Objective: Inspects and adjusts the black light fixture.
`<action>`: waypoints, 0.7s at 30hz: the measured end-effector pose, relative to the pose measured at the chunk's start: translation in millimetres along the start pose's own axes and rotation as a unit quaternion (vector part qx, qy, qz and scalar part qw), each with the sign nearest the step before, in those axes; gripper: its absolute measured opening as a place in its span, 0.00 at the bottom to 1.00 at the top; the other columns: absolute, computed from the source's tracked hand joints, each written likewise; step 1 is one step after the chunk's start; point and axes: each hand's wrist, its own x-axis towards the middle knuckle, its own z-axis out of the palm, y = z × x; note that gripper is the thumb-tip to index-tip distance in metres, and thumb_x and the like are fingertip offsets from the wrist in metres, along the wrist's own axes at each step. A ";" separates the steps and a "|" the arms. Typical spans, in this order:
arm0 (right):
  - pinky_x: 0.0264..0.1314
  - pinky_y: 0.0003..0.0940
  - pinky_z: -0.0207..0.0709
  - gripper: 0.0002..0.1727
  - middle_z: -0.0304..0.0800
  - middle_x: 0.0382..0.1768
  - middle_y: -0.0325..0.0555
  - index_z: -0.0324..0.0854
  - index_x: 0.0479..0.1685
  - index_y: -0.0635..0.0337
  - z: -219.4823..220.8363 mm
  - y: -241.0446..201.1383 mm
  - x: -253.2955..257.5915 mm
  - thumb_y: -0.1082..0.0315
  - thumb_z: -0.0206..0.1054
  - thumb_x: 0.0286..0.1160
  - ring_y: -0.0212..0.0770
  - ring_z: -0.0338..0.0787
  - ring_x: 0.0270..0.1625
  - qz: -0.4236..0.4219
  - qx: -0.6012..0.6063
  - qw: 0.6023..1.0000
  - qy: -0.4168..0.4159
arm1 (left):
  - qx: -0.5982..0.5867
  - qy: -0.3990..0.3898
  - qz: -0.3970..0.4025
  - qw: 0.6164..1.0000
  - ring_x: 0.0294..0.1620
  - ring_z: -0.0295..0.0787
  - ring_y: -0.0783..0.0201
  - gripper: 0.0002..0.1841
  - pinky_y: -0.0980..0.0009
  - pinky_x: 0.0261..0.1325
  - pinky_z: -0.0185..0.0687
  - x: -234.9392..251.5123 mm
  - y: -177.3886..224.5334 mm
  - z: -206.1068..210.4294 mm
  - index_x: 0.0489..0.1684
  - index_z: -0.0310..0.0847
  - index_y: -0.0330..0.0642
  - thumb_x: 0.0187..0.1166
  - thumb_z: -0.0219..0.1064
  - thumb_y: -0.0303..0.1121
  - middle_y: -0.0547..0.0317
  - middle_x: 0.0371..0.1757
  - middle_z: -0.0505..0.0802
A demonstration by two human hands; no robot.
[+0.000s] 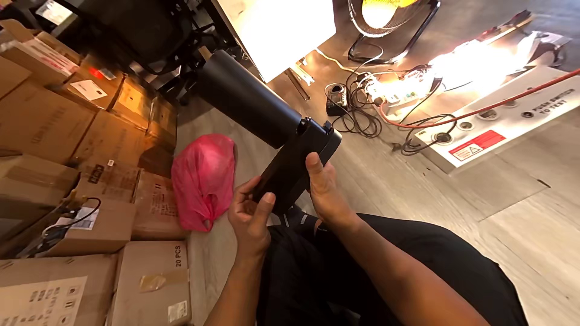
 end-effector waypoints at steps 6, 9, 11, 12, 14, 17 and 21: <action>0.66 0.35 0.87 0.50 0.91 0.56 0.43 0.63 0.79 0.58 0.4 3.1 -6.2 0.27 0.67 0.67 0.34 0.92 0.59 -0.022 -0.013 1.000 -0.013 | 0.151 -0.143 -0.151 0.966 0.54 0.93 0.62 0.38 0.66 0.59 0.91 18.7 33.0 -6.7 0.71 0.73 0.26 0.75 0.74 0.53 0.52 0.54 0.94; 0.69 0.30 0.85 0.53 0.88 0.59 0.45 0.58 0.81 0.67 7.6 6.5 -12.6 0.28 0.62 0.72 0.30 0.89 0.62 -0.037 -0.023 0.998 -0.044 | 0.197 -0.123 -0.122 0.965 0.50 0.94 0.66 0.35 0.69 0.55 0.93 12.5 37.1 -0.2 0.66 0.77 0.27 0.76 0.73 0.53 0.55 0.50 0.95; 0.68 0.32 0.86 0.52 0.87 0.59 0.48 0.57 0.79 0.71 9.9 5.9 -16.5 0.29 0.59 0.76 0.32 0.90 0.61 -0.047 -0.009 0.998 -0.040 | 0.213 -0.114 -0.091 0.966 0.48 0.94 0.70 0.34 0.71 0.53 0.93 0.8 35.8 4.5 0.64 0.77 0.27 0.74 0.74 0.53 0.58 0.47 0.95; 0.67 0.34 0.88 0.52 0.88 0.59 0.50 0.57 0.79 0.71 10.7 5.5 -19.8 0.29 0.59 0.76 0.35 0.91 0.59 -0.041 0.005 0.999 -0.032 | 0.217 -0.108 -0.084 0.967 0.47 0.94 0.70 0.34 0.72 0.52 0.93 -6.4 35.5 7.0 0.64 0.77 0.27 0.74 0.74 0.52 0.59 0.47 0.95; 0.66 0.37 0.88 0.52 0.88 0.58 0.52 0.57 0.79 0.72 11.9 4.5 -24.1 0.30 0.59 0.77 0.37 0.92 0.59 -0.024 0.021 0.999 -0.037 | 0.218 -0.087 -0.076 0.969 0.46 0.94 0.71 0.35 0.73 0.51 0.93 -17.2 36.3 9.3 0.64 0.77 0.27 0.73 0.75 0.53 0.59 0.46 0.95; 0.67 0.33 0.87 0.51 0.87 0.58 0.49 0.57 0.77 0.72 14.1 3.3 -21.9 0.30 0.61 0.76 0.34 0.91 0.60 -0.030 -0.003 0.996 -0.085 | 0.210 -0.050 -0.052 0.975 0.45 0.93 0.70 0.33 0.74 0.50 0.92 -17.3 37.4 7.1 0.62 0.78 0.26 0.75 0.74 0.52 0.59 0.45 0.95; 0.68 0.35 0.87 0.53 0.88 0.59 0.50 0.56 0.80 0.72 15.8 4.6 -28.7 0.28 0.57 0.76 0.36 0.91 0.60 -0.040 0.020 0.998 -0.050 | 0.218 -0.068 -0.057 0.972 0.49 0.94 0.71 0.34 0.72 0.54 0.92 -17.3 44.4 8.7 0.63 0.78 0.25 0.74 0.74 0.51 0.57 0.48 0.95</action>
